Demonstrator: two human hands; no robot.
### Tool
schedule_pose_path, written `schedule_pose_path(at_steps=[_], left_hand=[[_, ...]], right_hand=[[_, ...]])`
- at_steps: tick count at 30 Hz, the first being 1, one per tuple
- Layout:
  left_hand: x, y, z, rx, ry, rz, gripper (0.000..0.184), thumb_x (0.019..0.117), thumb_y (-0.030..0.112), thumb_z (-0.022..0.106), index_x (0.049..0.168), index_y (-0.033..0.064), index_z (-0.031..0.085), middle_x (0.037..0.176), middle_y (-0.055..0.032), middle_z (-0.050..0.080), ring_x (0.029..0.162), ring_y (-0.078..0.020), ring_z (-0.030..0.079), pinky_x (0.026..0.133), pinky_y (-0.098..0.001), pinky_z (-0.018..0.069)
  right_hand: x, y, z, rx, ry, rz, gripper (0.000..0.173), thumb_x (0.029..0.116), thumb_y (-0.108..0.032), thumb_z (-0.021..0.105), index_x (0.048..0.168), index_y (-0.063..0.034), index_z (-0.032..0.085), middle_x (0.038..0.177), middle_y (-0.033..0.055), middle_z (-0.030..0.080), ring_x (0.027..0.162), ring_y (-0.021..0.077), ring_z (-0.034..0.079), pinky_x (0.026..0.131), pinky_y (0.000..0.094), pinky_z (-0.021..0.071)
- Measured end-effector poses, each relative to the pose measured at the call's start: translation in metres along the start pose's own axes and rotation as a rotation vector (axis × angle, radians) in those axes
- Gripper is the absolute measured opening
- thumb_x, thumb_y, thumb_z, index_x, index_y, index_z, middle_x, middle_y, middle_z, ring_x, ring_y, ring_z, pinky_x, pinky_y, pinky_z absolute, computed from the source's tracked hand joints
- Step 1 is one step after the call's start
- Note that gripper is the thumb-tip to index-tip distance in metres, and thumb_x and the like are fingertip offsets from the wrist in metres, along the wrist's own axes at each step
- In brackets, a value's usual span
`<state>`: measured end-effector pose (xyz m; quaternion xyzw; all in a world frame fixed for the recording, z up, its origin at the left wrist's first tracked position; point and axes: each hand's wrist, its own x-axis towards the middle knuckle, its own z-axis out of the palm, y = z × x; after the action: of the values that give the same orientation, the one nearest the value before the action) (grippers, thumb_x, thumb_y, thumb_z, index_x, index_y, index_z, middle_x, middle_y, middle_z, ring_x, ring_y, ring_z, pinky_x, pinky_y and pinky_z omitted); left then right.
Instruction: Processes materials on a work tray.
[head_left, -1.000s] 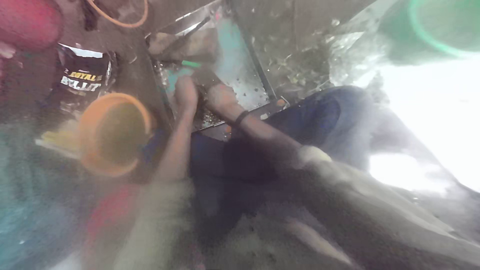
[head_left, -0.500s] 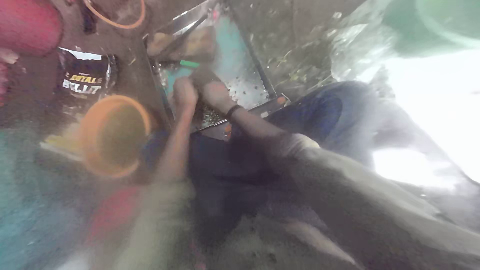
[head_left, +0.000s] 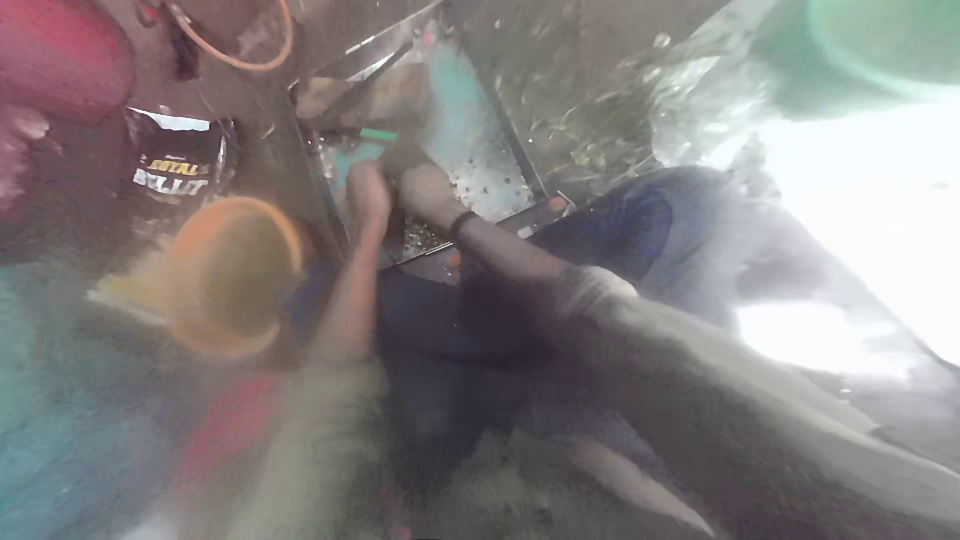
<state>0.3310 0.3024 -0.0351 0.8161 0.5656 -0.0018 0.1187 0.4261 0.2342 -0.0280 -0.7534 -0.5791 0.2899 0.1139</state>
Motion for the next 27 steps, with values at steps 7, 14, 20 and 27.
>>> schedule_pose_path(at_steps=[7, 14, 20, 27], left_hand=[[0.004, -0.006, 0.006, -0.026, 0.007, 0.050, 0.017, 0.0961, 0.015, 0.064, 0.104, 0.0078, 0.078, 0.113, -0.0171, 0.075, 0.112, -0.0364, 0.070, 0.100, -0.0583, 0.0543], [0.007, -0.009, 0.007, -0.019, 0.015, 0.090, 0.016, 0.0947, 0.014, 0.067, 0.105, 0.0116, 0.078, 0.117, -0.0130, 0.074, 0.115, -0.0336, 0.069, 0.101, -0.0568, 0.0540], [0.002, -0.008, 0.002, -0.116, 0.056, 0.010, 0.020, 0.0930, 0.010, 0.067, 0.111, 0.0060, 0.076, 0.112, -0.0192, 0.074, 0.109, -0.0385, 0.071, 0.097, -0.0617, 0.0545], [0.003, -0.008, 0.006, 0.003, 0.052, 0.009, 0.017, 0.0962, 0.015, 0.065, 0.105, 0.0062, 0.077, 0.110, -0.0184, 0.075, 0.110, -0.0380, 0.070, 0.098, -0.0581, 0.0542]], right_hand=[[-0.029, 0.010, 0.023, -0.119, -0.021, 0.019, 0.025, 0.1009, -0.018, 0.057, 0.116, -0.0022, 0.071, 0.106, 0.0247, 0.072, 0.100, 0.0462, 0.070, 0.079, 0.0640, 0.0563], [-0.058, 0.028, 0.017, -0.101, -0.012, 0.077, 0.033, 0.0986, -0.017, 0.058, 0.129, -0.0075, 0.066, 0.102, 0.0222, 0.072, 0.094, 0.0428, 0.072, 0.075, 0.0615, 0.0572], [-0.012, 0.001, -0.006, -0.055, -0.006, 0.001, 0.025, 0.1030, -0.022, 0.055, 0.106, -0.0038, 0.072, 0.110, 0.0207, 0.072, 0.105, 0.0410, 0.070, 0.080, 0.0618, 0.0566], [0.014, 0.003, 0.004, -0.030, -0.020, -0.006, 0.023, 0.0987, -0.025, 0.060, 0.104, -0.0056, 0.072, 0.110, 0.0198, 0.072, 0.105, 0.0405, 0.070, 0.081, 0.0644, 0.0567]])
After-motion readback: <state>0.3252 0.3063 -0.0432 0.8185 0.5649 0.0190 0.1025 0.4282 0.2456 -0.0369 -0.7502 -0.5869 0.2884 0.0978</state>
